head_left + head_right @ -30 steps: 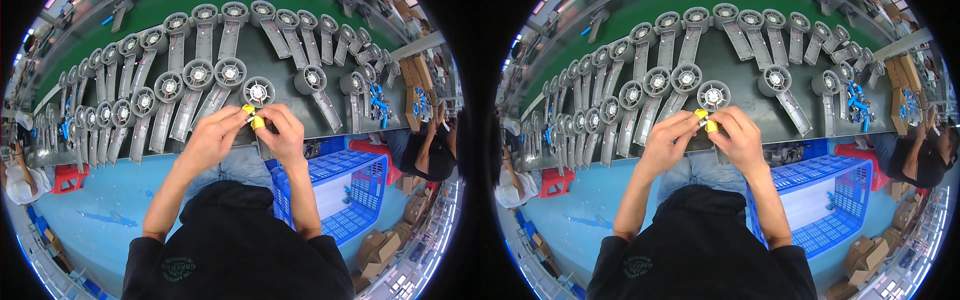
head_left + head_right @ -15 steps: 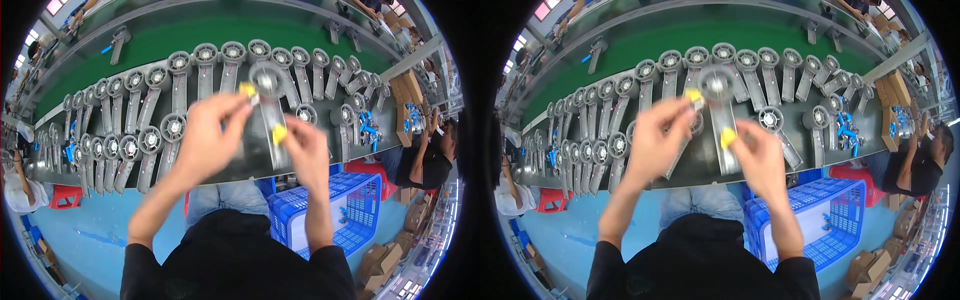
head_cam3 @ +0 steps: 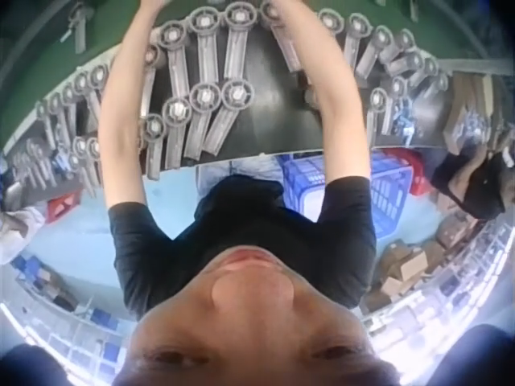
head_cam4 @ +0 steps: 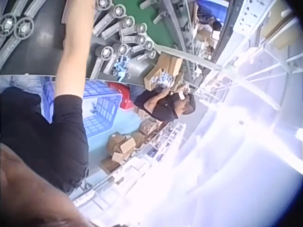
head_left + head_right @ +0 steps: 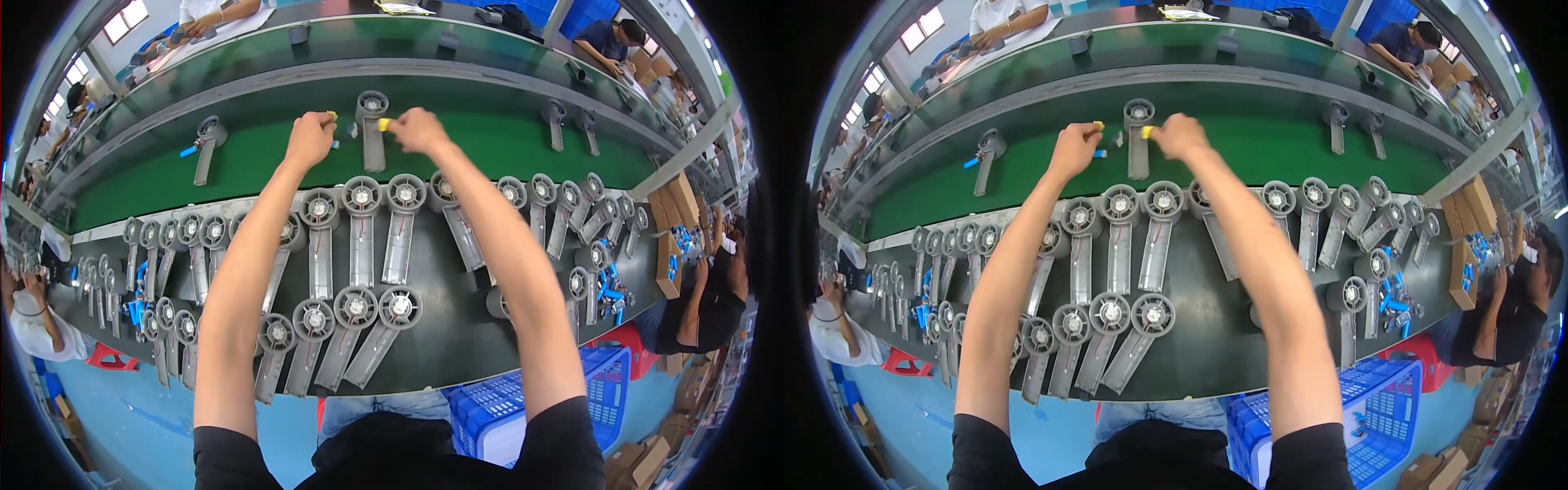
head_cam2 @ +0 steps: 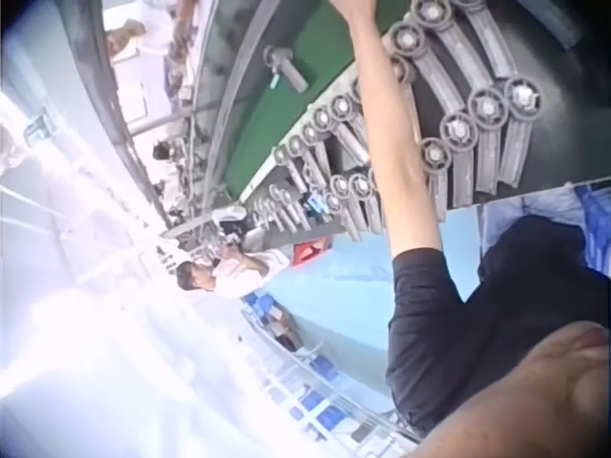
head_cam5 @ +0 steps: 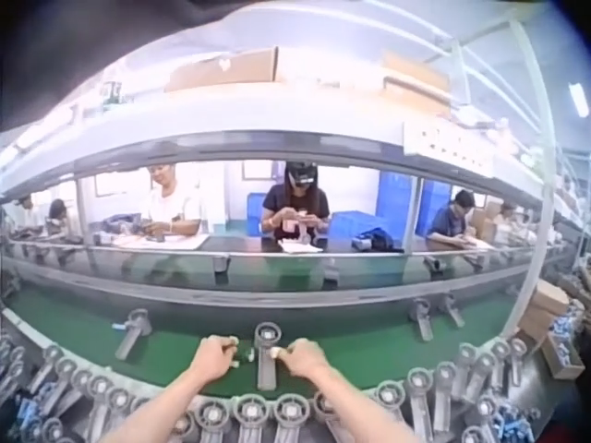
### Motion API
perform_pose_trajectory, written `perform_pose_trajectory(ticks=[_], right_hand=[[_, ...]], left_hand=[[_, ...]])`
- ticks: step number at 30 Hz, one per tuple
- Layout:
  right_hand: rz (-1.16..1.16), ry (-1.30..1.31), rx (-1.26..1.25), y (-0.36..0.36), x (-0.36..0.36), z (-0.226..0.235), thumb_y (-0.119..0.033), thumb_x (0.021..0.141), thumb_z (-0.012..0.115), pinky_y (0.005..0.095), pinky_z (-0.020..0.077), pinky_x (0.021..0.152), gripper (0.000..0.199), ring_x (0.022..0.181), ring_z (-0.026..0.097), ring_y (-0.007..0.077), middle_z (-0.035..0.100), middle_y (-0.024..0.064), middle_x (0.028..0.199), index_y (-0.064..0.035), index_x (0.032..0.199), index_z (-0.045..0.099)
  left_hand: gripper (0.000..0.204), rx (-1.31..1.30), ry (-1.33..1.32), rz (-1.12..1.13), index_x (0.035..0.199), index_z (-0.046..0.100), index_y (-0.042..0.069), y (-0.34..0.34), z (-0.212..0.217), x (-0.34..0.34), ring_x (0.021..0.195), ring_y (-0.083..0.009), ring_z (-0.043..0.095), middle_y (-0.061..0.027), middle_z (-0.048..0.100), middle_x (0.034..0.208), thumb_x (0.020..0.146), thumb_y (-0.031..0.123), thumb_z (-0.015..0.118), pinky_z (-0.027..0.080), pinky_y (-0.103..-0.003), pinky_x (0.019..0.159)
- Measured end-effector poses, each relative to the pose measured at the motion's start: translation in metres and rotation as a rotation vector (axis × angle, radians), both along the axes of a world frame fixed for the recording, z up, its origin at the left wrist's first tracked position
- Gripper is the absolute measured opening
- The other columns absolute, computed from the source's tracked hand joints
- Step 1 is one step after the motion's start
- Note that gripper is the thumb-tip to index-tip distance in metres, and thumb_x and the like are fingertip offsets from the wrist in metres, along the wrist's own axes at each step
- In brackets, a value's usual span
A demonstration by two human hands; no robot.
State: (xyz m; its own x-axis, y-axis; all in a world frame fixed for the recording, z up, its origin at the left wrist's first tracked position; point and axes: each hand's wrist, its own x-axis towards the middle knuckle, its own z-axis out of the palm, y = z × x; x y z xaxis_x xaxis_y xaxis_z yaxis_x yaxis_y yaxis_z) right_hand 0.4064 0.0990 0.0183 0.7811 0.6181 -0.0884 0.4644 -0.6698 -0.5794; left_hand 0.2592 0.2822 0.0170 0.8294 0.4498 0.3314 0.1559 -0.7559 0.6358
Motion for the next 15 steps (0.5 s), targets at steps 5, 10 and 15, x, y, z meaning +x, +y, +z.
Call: perform_pose_trajectory(ticks=[5, 10, 15], right_hand=[[-0.486, -0.580, -0.266, -0.102, 0.065, 0.047, -0.036, 0.086, 0.068, 0.0455, 0.0578, 0.082, 0.037, 0.097, 0.070, 0.0381, 0.069, 0.0230, 0.107, -0.0012, 0.101, 0.071], [-0.767, -0.466, -0.410, -0.232, 0.135, 0.022, -0.053, 0.076, 0.077, 0.0484, 0.0534, 0.089, 0.066, 0.108, 0.065, 0.0389, 0.066, 0.0242, 0.116, 0.0011, 0.112, 0.064], [-0.726, -0.365, -0.312, -0.250, 0.159, -0.008, -0.049, 0.079, 0.074, 0.0444, 0.0533, 0.085, 0.059, 0.100, 0.067, 0.0388, 0.069, 0.0259, 0.105, 0.0050, 0.100, 0.068]], left_hand=[[0.031, 0.174, 0.073, -0.055, 0.114, 0.068, -0.002, 0.013, 0.033, -0.048, 0.098, -0.0324, 0.067, -0.0200, 0.070, 0.107, 0.087, 0.013, 0.067, 0.051, -0.037, 0.088], [0.028, 0.039, 0.132, -0.171, 0.111, 0.067, -0.004, -0.014, 0.081, -0.089, 0.103, -0.0344, 0.065, -0.0189, 0.069, 0.110, 0.089, 0.013, 0.066, 0.050, -0.039, 0.090], [0.026, 0.134, 0.190, -0.281, 0.108, 0.067, -0.006, -0.042, 0.100, -0.117, 0.101, -0.0369, 0.064, -0.0196, 0.068, 0.107, 0.089, 0.011, 0.065, 0.048, -0.040, 0.093]])
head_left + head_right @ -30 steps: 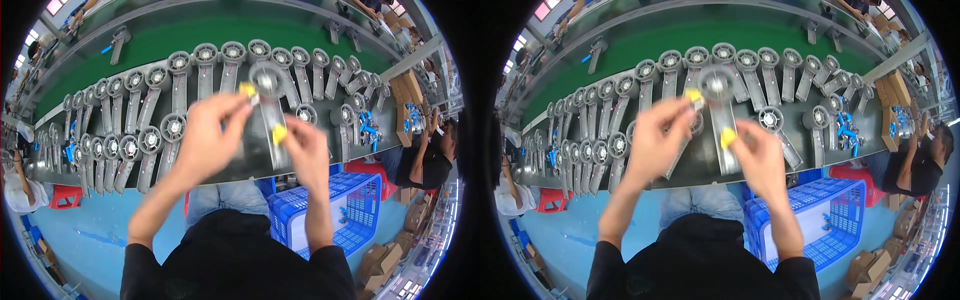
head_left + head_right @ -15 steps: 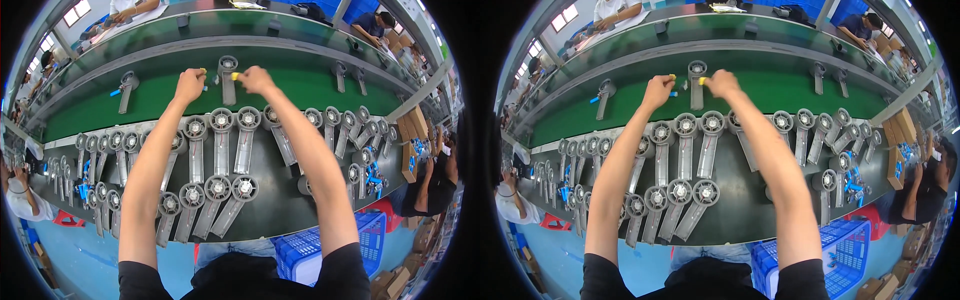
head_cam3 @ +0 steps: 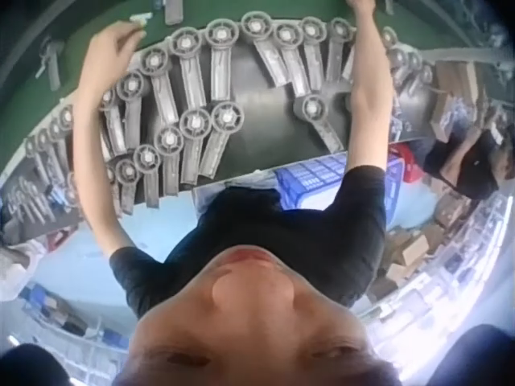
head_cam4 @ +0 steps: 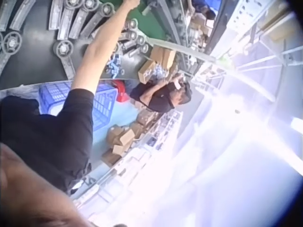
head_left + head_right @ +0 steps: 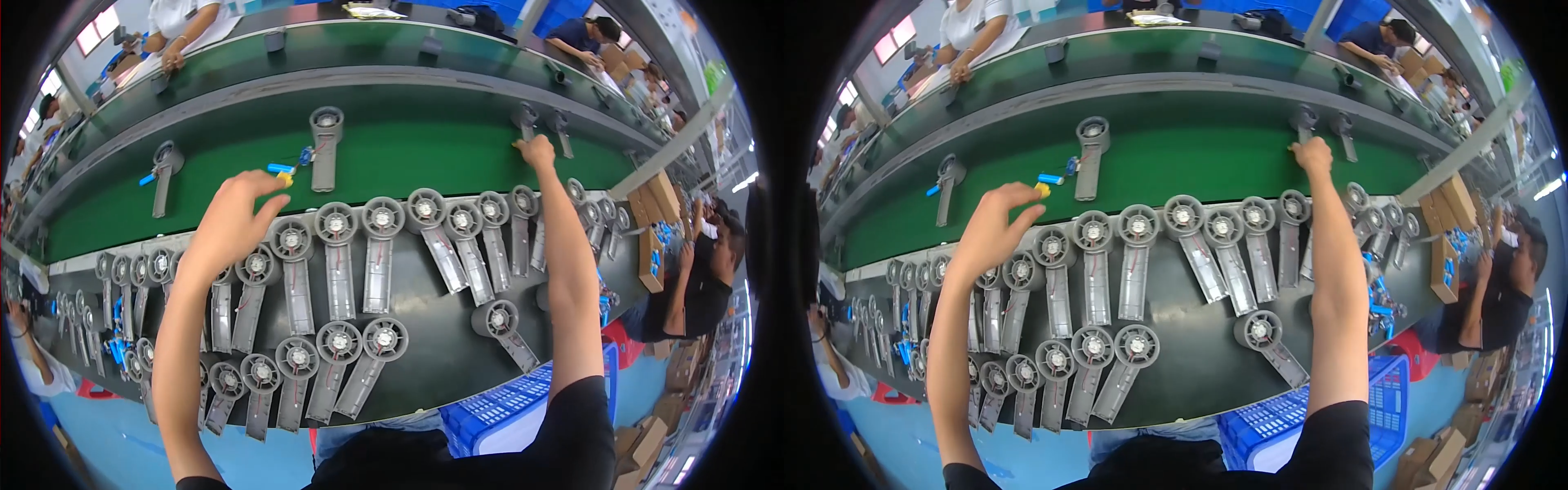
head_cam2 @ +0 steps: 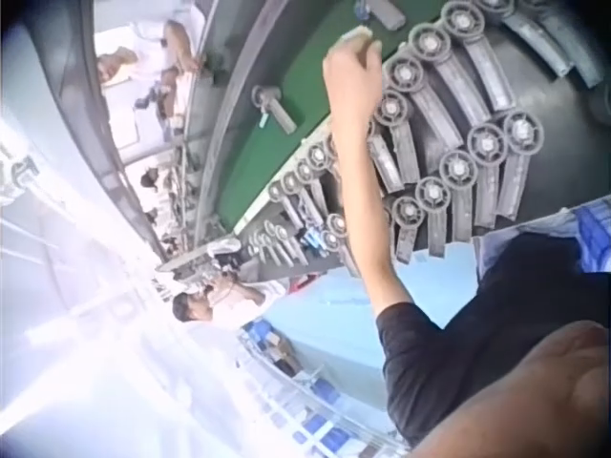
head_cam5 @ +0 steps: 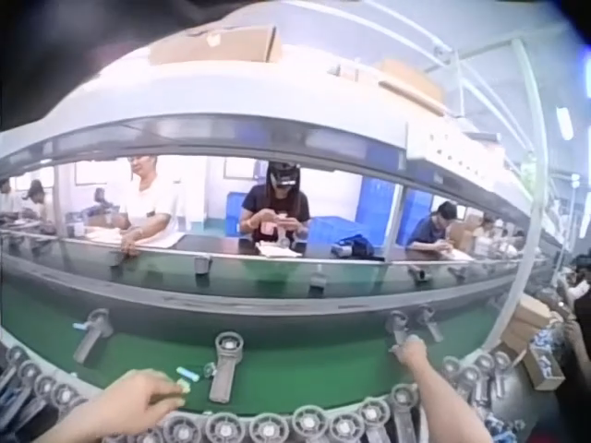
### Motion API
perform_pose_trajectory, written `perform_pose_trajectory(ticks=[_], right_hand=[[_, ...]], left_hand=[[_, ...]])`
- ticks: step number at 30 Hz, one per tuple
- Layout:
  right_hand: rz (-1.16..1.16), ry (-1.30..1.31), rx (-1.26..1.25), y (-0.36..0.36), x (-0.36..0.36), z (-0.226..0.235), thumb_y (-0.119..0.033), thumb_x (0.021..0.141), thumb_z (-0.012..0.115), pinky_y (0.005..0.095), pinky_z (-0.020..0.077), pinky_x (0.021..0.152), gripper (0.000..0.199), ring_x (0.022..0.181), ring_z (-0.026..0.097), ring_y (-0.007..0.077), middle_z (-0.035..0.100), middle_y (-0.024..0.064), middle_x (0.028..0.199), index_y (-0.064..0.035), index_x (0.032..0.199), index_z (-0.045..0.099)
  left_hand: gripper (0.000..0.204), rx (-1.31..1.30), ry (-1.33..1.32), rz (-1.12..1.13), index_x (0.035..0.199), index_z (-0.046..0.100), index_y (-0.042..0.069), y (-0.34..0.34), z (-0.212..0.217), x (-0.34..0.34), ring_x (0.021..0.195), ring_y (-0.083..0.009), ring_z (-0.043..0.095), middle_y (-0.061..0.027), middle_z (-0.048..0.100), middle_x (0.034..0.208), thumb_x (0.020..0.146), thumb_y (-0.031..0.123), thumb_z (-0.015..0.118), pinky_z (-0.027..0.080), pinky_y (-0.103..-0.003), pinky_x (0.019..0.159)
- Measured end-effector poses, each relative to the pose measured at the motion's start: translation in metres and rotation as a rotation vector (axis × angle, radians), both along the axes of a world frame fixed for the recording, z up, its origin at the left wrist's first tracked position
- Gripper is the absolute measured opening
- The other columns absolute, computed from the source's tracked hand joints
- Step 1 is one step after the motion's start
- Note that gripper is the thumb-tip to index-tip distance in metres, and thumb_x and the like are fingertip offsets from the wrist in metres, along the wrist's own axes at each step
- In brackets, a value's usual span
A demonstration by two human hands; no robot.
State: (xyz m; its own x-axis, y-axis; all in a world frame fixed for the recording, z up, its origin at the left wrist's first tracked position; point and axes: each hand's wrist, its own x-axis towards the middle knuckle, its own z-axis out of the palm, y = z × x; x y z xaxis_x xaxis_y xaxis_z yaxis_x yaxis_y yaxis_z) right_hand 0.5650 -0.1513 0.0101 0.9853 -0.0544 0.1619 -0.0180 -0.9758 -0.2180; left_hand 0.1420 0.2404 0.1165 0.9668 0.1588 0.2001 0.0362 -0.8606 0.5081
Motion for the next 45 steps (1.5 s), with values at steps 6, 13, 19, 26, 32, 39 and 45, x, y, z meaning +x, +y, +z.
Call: perform_pose_trajectory(ticks=[6, 13, 19, 26, 32, 39, 45], right_hand=[[0.145, 0.283, 0.625, -0.004, -0.067, 0.054, -0.039, 0.091, 0.059, 0.0366, 0.0529, 0.068, 0.042, 0.075, 0.069, 0.0258, 0.071, 0.0134, 0.081, 0.0009, 0.089, 0.072], [0.583, -0.199, 0.311, 0.011, -0.271, 0.102, -0.024, 0.098, 0.047, 0.0470, 0.0498, 0.066, 0.037, 0.070, 0.064, 0.0372, 0.065, 0.0189, 0.070, 0.0010, 0.079, 0.067], [0.972, -0.480, 0.238, -0.011, -0.399, 0.091, -0.025, 0.088, 0.070, 0.0434, 0.0497, 0.056, 0.024, 0.063, 0.061, 0.0345, 0.060, 0.0146, 0.076, -0.0028, 0.096, 0.064], [1.295, -0.323, 0.005, -0.069, -0.444, 0.085, -0.040, 0.072, 0.075, 0.0348, 0.0480, 0.064, 0.049, 0.076, 0.059, 0.0222, 0.056, 0.0046, 0.091, -0.0072, 0.107, 0.063], [0.508, -0.330, 0.360, -0.177, -0.384, 0.054, -0.012, 0.082, 0.069, 0.0409, 0.0511, 0.071, 0.028, 0.075, 0.063, 0.0288, 0.065, 0.0131, 0.093, -0.0040, 0.109, 0.065], [0.050, -0.370, 0.079, -0.279, -0.323, 0.015, -0.018, 0.077, 0.076, 0.0403, 0.0522, 0.076, 0.039, 0.084, 0.066, 0.0299, 0.065, 0.0167, 0.095, -0.0028, 0.111, 0.065], [0.109, -0.554, 0.246, -0.273, -0.324, 0.042, -0.016, 0.080, 0.073, 0.0359, 0.0509, 0.066, 0.038, 0.069, 0.063, 0.0239, 0.063, 0.0155, 0.082, 0.0028, 0.112, 0.065]], left_hand=[[0.025, -0.035, -0.091, -0.028, 0.105, 0.068, -0.006, -0.056, 0.028, -0.023, 0.102, -0.0358, 0.063, -0.0198, 0.068, 0.105, 0.088, 0.011, 0.066, 0.047, -0.039, 0.093], [0.026, -0.218, -0.262, -0.055, 0.105, 0.067, -0.007, -0.131, 0.022, -0.019, 0.090, -0.0244, 0.065, -0.0151, 0.069, 0.103, 0.093, 0.016, 0.065, 0.049, -0.033, 0.083], [0.063, -0.694, -0.176, 0.000, 0.133, 0.055, -0.003, -0.182, -0.008, -0.010, 0.106, -0.0243, 0.061, -0.0177, 0.060, 0.127, 0.092, 0.044, 0.065, 0.048, -0.035, 0.087], [0.071, -1.132, 0.278, -0.274, 0.134, 0.055, -0.002, -0.181, -0.018, -0.049, 0.116, -0.0202, 0.057, -0.0114, 0.059, 0.128, 0.070, 0.011, 0.083, 0.040, -0.034, 0.104], [0.062, -1.130, 0.220, -0.432, 0.122, 0.059, -0.001, -0.195, -0.047, -0.064, 0.115, -0.0195, 0.056, -0.0076, 0.055, 0.124, 0.066, -0.007, 0.082, 0.043, -0.035, 0.104], [0.040, -0.720, 0.115, -0.540, 0.094, 0.051, 0.003, -0.218, -0.061, -0.057, 0.126, -0.0248, 0.052, -0.0101, 0.053, 0.127, 0.066, -0.010, 0.077, 0.040, -0.037, 0.107], [0.041, -0.346, 0.071, -0.454, 0.101, 0.049, 0.002, -0.223, -0.047, -0.064, 0.123, -0.0359, 0.053, -0.0134, 0.056, 0.130, 0.069, -0.010, 0.071, 0.042, -0.040, 0.103]])
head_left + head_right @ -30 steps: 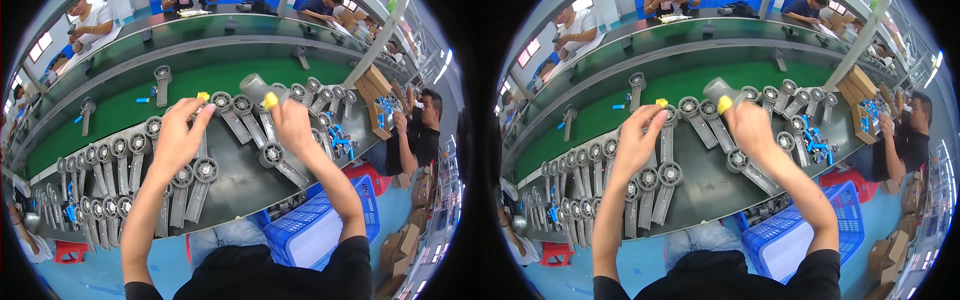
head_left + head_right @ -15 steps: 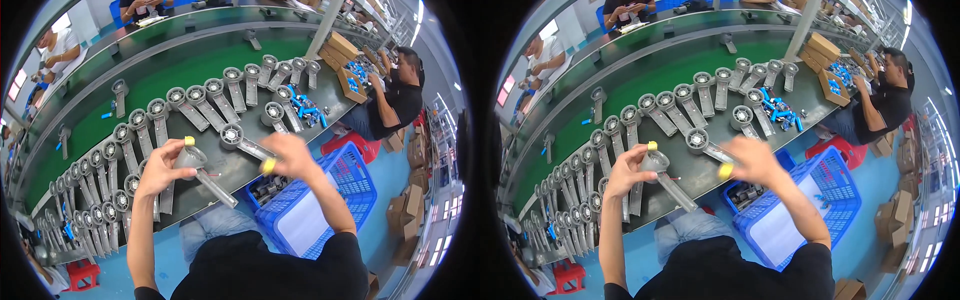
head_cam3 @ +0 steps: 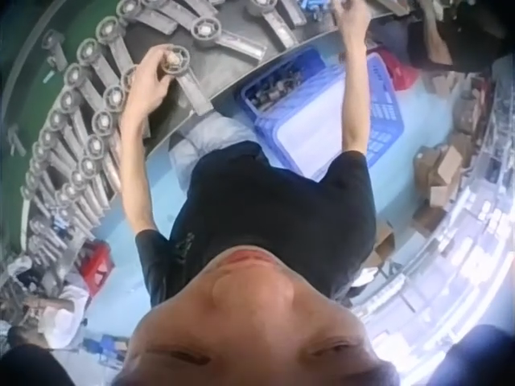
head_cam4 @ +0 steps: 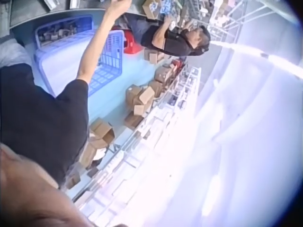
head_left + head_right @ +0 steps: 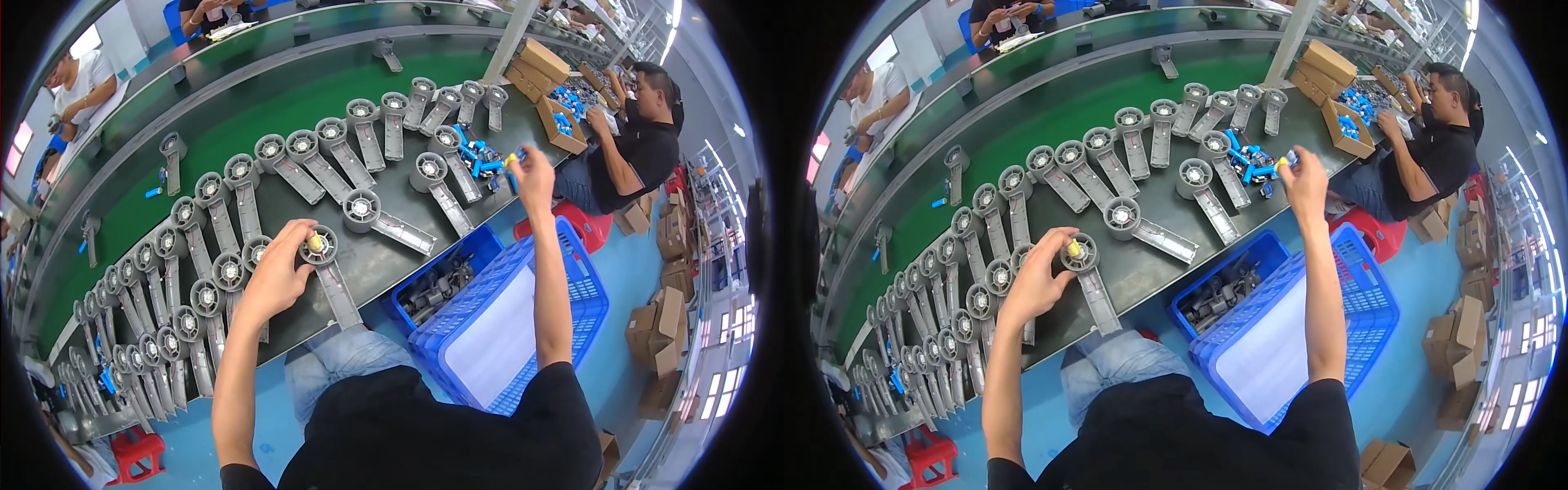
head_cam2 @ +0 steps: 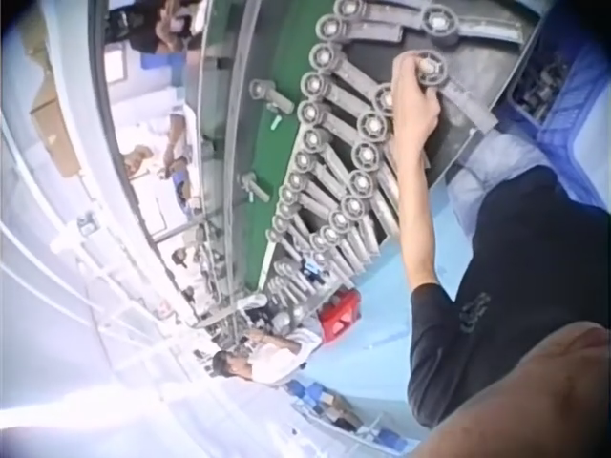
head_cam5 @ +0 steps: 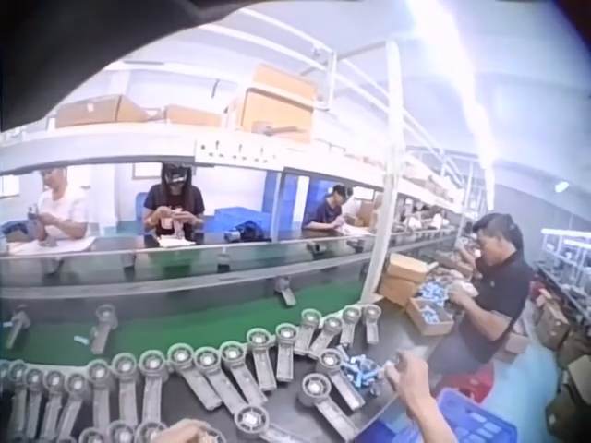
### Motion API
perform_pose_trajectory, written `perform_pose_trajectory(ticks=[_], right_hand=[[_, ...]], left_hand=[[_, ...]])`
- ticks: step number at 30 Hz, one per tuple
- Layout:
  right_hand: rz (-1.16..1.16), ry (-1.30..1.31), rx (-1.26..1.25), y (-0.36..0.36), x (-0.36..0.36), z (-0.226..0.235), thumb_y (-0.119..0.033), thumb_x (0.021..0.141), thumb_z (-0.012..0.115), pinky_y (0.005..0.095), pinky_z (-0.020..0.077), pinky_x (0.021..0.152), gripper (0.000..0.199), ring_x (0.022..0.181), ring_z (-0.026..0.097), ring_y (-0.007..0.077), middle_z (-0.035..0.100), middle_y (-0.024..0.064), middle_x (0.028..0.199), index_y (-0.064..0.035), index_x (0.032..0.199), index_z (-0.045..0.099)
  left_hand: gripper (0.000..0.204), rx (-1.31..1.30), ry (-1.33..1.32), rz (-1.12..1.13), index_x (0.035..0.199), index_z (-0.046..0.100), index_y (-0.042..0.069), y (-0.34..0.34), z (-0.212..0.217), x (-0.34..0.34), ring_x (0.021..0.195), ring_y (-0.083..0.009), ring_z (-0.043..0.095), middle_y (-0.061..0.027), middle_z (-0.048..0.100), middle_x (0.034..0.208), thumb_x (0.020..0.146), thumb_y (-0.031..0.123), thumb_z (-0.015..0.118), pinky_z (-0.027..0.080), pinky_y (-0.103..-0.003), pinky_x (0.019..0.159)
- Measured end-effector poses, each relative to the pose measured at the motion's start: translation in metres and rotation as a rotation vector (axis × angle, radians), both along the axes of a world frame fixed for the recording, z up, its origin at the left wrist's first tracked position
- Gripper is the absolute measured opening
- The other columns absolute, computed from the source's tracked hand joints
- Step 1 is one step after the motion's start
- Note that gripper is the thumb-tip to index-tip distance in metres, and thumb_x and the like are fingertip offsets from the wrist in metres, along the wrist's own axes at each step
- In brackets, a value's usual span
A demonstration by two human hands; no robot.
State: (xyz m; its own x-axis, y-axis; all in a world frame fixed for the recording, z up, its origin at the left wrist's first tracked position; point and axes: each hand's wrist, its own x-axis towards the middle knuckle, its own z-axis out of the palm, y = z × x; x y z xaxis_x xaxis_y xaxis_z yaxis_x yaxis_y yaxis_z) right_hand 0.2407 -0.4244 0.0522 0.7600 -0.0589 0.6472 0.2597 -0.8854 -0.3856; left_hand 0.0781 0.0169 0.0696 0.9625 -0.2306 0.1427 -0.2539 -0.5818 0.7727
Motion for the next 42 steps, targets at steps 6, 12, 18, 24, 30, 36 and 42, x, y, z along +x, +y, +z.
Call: perform_pose_trajectory(ticks=[6, 12, 18, 24, 30, 36, 42], right_hand=[[0.306, 0.068, 0.538, 0.037, -0.023, 0.061, -0.012, 0.095, 0.052, 0.0275, 0.0506, 0.070, 0.042, 0.075, 0.062, 0.0123, 0.068, 0.0082, 0.095, -0.0001, 0.135, 0.053], [0.874, 0.529, 0.912, 0.135, -0.092, 0.080, -0.034, 0.103, 0.038, 0.0278, 0.0502, 0.069, 0.058, 0.071, 0.060, 0.0158, 0.065, 0.0205, 0.097, 0.0001, 0.150, 0.030], [1.284, 0.886, 0.968, 0.213, -0.145, 0.053, -0.025, 0.100, 0.046, 0.0267, 0.0513, 0.059, 0.065, 0.064, 0.062, 0.0165, 0.068, 0.0213, 0.104, 0.0023, 0.153, 0.018], [1.144, 0.776, 0.869, 0.237, -0.158, 0.029, -0.018, 0.101, 0.039, 0.0238, 0.0492, 0.063, 0.052, 0.067, 0.061, 0.0113, 0.069, 0.0158, 0.106, 0.0000, 0.149, 0.030], [0.760, 0.652, 0.523, 0.208, -0.164, -0.003, 0.001, 0.090, 0.056, 0.0186, 0.0385, 0.055, 0.025, 0.063, 0.050, 0.0025, 0.063, 0.0033, 0.094, 0.0001, 0.111, 0.068], [0.679, 0.668, 0.533, 0.217, -0.172, -0.016, 0.005, 0.083, 0.061, 0.0182, 0.0345, 0.052, 0.023, 0.059, 0.046, 0.0010, 0.060, 0.0020, 0.093, 0.0007, 0.104, 0.070], [0.772, 0.568, 0.513, 0.236, -0.164, -0.028, 0.001, 0.079, 0.068, 0.0220, 0.0373, 0.049, 0.023, 0.053, 0.047, 0.0061, 0.067, 0.0054, 0.104, -0.0015, 0.102, 0.071]], left_hand=[[0.044, 0.072, -0.117, 0.076, 0.117, 0.055, 0.001, -0.004, 0.011, -0.012, 0.120, -0.0356, 0.055, -0.0139, 0.056, 0.132, 0.076, -0.002, 0.072, 0.044, -0.040, 0.102], [0.024, -0.165, -0.350, 0.210, 0.108, 0.066, -0.001, -0.021, 0.037, -0.026, 0.109, -0.0276, 0.062, -0.0146, 0.063, 0.121, 0.085, 0.005, 0.069, 0.045, -0.037, 0.096], [0.051, -0.348, -0.352, 0.038, 0.122, 0.064, 0.000, -0.030, 0.042, -0.047, 0.112, -0.0291, 0.060, -0.0178, 0.055, 0.135, 0.074, 0.007, 0.079, 0.046, -0.036, 0.096], [0.031, -0.829, -0.120, 0.184, 0.121, 0.058, -0.006, -0.017, 0.000, -0.079, 0.105, -0.0256, 0.066, -0.0206, 0.066, 0.114, 0.090, -0.005, 0.062, 0.052, -0.035, 0.091], [0.020, -0.376, -0.144, 0.407, 0.111, 0.064, -0.001, -0.023, -0.022, -0.081, 0.061, -0.0091, 0.057, -0.0050, 0.061, 0.085, 0.091, 0.002, 0.063, 0.042, -0.022, 0.051], [0.021, 0.083, -0.334, 0.338, 0.104, 0.067, 0.001, -0.049, -0.029, -0.059, 0.056, -0.0129, 0.056, -0.0083, 0.061, 0.078, 0.083, 0.003, 0.070, 0.041, -0.027, 0.048], [0.014, -0.143, -0.279, 0.439, 0.099, 0.069, 0.001, -0.053, -0.040, -0.048, 0.049, -0.0081, 0.051, -0.0055, 0.066, 0.075, 0.086, 0.006, 0.072, 0.038, -0.025, 0.044]])
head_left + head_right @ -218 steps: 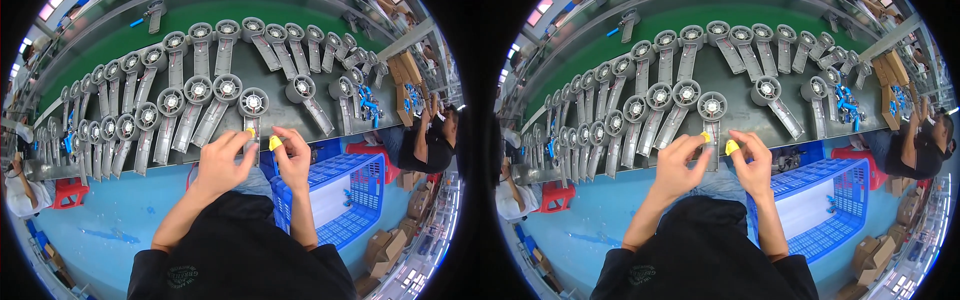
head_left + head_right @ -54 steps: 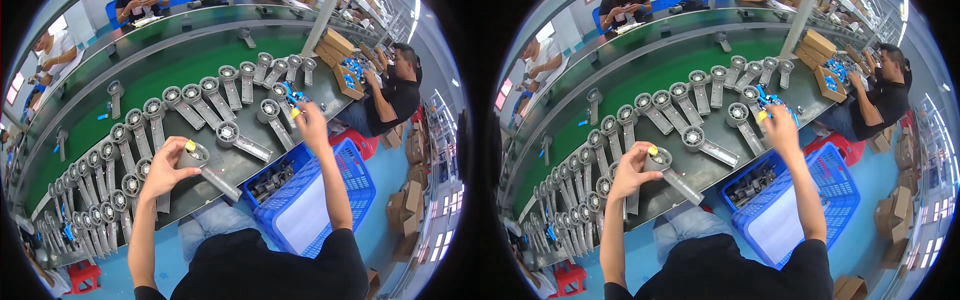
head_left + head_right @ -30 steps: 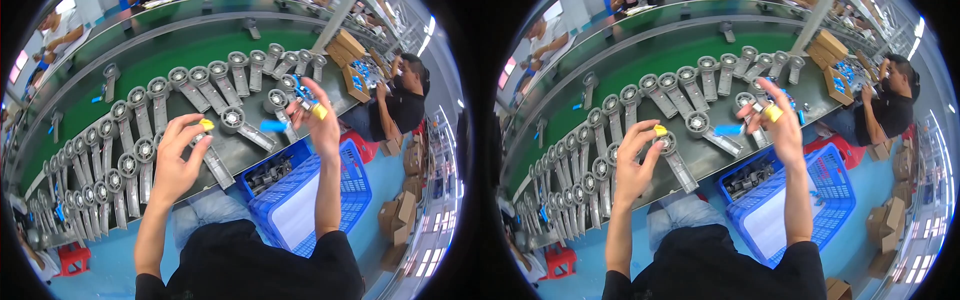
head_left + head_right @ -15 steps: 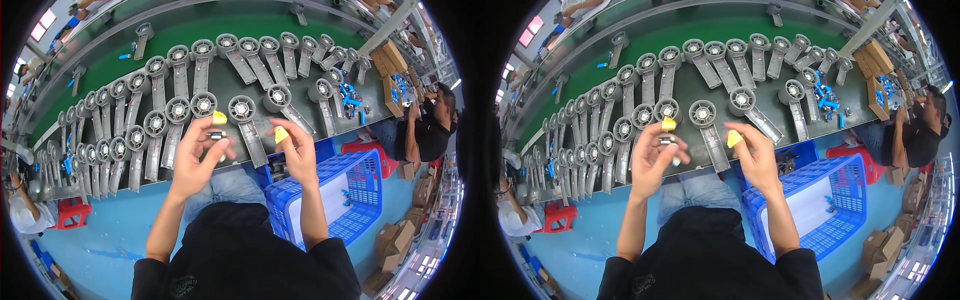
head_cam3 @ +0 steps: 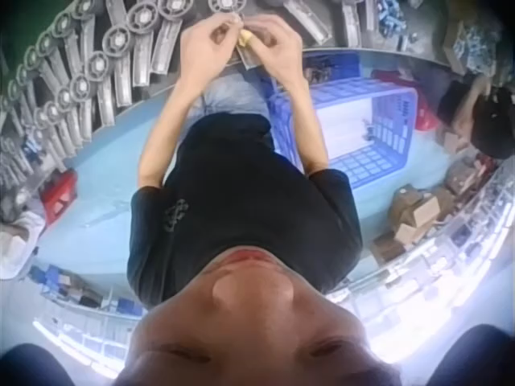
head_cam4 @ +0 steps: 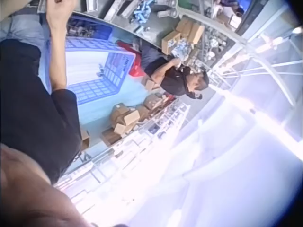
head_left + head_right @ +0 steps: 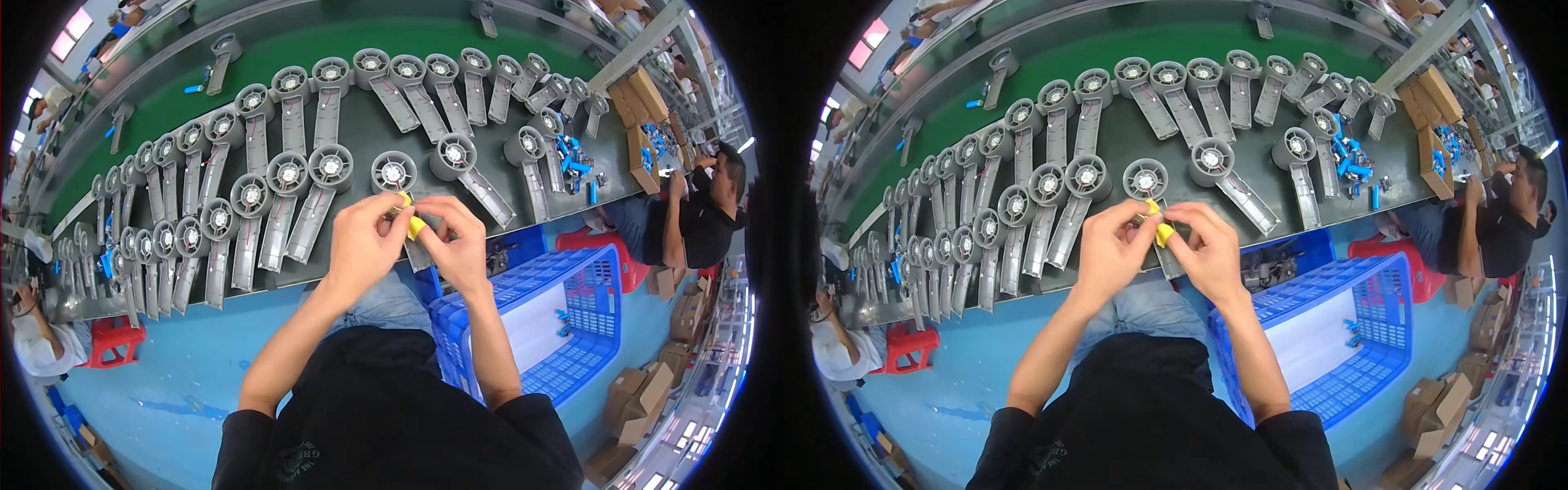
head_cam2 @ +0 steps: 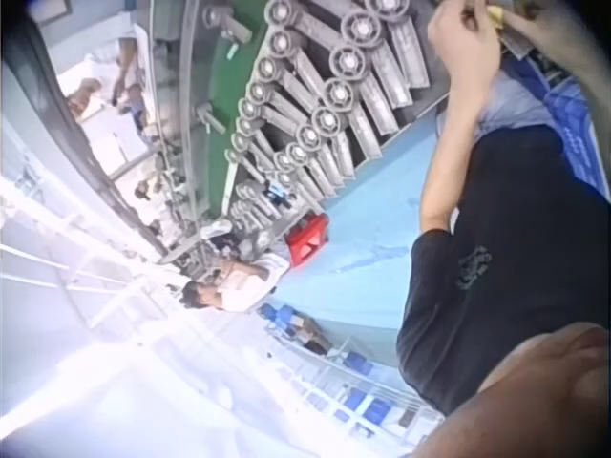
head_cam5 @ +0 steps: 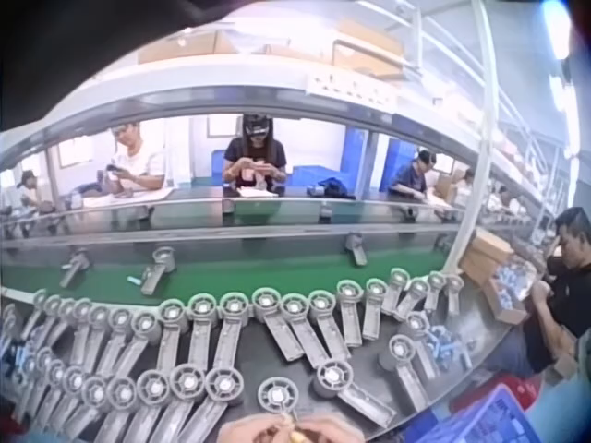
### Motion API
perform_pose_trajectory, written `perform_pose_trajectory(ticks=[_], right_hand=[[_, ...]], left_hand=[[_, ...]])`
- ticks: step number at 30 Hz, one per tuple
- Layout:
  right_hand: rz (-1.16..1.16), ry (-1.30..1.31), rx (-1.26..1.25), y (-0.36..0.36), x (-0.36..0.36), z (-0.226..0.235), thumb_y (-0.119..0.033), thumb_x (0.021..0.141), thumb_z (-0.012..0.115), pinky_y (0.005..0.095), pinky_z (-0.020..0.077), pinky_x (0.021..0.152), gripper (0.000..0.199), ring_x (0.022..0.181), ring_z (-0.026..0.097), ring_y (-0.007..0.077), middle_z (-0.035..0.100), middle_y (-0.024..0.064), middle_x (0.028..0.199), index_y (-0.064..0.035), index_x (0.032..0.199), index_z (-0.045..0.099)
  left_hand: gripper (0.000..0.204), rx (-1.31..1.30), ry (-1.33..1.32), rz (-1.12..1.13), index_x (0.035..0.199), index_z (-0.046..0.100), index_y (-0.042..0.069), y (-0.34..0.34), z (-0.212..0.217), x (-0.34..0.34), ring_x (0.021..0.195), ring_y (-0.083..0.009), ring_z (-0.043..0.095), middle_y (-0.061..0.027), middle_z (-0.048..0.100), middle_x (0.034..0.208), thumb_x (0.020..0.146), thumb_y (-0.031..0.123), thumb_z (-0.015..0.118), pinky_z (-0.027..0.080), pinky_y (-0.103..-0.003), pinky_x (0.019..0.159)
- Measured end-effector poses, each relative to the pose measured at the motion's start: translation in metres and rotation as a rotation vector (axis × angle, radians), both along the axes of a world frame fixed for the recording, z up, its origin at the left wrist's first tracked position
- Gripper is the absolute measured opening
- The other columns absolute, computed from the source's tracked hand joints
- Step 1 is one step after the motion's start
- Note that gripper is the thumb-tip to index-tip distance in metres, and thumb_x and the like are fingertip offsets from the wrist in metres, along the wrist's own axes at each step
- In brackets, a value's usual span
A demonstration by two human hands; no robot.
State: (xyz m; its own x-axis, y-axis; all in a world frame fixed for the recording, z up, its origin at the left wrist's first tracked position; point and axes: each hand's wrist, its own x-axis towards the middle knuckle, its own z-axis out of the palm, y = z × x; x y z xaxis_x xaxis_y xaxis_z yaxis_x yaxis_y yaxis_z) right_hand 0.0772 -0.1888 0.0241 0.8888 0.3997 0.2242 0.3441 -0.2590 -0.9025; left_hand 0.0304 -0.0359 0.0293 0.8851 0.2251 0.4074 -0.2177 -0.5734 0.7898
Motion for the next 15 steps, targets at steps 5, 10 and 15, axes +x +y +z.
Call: perform_pose_trajectory(ticks=[5, 10, 15], right_hand=[[0.004, -0.156, 0.092, 0.023, 0.003, -0.009, 0.004, 0.081, 0.067, 0.0219, 0.0446, 0.053, 0.021, 0.061, 0.058, 0.0077, 0.070, 0.0071, 0.097, -0.0005, 0.101, 0.072], [0.024, -0.098, 0.050, 0.024, 0.004, -0.007, 0.002, 0.082, 0.066, 0.0228, 0.0445, 0.053, 0.022, 0.062, 0.058, 0.0086, 0.068, 0.0058, 0.096, -0.0018, 0.102, 0.072], [0.077, -0.158, 0.028, 0.027, 0.004, -0.007, 0.006, 0.083, 0.063, 0.0210, 0.0432, 0.056, 0.024, 0.065, 0.055, 0.0067, 0.064, 0.0055, 0.096, -0.0005, 0.104, 0.071]], left_hand=[[0.014, -0.623, 0.303, 0.010, 0.103, 0.066, -0.002, 0.009, 0.002, -0.008, 0.056, 0.0043, 0.046, 0.0047, 0.062, 0.073, 0.093, 0.007, 0.066, 0.030, -0.016, 0.044], [0.023, -0.610, 0.345, 0.008, 0.116, 0.059, -0.004, 0.017, -0.003, -0.026, 0.058, -0.0038, 0.049, -0.0034, 0.061, 0.069, 0.097, 0.008, 0.060, 0.040, -0.024, 0.053], [0.026, -0.270, 0.157, 0.081, 0.121, 0.055, -0.005, 0.016, -0.008, -0.037, 0.072, -0.0289, 0.067, -0.0190, 0.068, 0.088, 0.097, 0.004, 0.056, 0.051, -0.036, 0.065]])
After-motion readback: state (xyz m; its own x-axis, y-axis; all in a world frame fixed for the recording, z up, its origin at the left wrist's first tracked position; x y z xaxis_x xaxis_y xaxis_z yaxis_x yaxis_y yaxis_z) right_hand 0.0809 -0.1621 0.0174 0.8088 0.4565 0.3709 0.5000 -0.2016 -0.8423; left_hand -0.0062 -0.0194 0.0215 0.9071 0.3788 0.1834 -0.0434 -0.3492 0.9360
